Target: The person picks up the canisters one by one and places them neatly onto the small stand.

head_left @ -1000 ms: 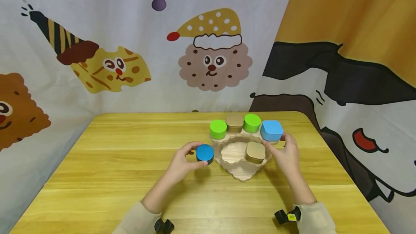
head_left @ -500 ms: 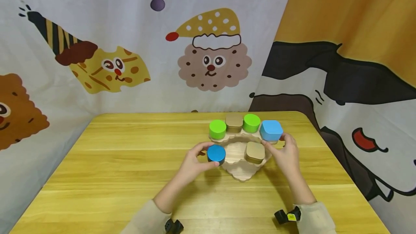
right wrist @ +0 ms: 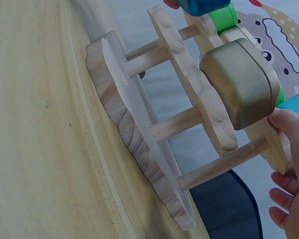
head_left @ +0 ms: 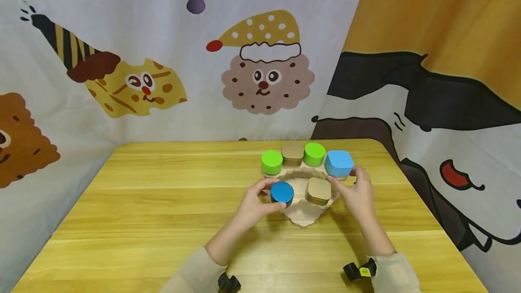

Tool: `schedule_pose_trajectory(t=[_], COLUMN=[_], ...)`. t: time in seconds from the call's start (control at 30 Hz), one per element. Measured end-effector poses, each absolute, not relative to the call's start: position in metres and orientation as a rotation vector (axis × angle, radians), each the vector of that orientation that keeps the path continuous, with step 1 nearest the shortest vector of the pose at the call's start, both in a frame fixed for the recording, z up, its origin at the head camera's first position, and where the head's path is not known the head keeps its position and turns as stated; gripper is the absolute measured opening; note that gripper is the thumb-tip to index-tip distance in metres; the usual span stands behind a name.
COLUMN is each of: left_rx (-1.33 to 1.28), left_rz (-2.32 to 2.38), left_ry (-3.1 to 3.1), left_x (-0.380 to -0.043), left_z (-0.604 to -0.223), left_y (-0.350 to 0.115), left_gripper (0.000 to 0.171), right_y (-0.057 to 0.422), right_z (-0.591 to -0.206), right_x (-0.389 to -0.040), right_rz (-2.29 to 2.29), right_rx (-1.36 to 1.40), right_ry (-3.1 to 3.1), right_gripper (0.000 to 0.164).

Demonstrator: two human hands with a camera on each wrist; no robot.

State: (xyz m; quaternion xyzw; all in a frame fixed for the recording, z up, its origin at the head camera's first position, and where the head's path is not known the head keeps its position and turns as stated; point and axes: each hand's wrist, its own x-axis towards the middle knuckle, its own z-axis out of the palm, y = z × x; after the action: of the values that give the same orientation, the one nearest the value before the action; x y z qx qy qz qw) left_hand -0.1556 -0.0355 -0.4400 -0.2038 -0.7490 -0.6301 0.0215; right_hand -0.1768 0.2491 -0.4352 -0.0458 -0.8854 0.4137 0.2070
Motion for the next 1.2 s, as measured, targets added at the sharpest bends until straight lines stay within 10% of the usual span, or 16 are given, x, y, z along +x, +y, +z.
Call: schedule_pose_trajectory(t=[1.2], left_rx=[-0.551], left_rz=[-2.101], left_ry=[-2.21], left_x=[-0.15], left_z=[-0.418], left_y=[-0.006], left_gripper=[0.056], right_y=[0.248], right_z=[-0.433], right_x=[-0.176], right_rz=[1.158], right_rx=[-0.103], right_ry=[-2.441], right_gripper=[0.063])
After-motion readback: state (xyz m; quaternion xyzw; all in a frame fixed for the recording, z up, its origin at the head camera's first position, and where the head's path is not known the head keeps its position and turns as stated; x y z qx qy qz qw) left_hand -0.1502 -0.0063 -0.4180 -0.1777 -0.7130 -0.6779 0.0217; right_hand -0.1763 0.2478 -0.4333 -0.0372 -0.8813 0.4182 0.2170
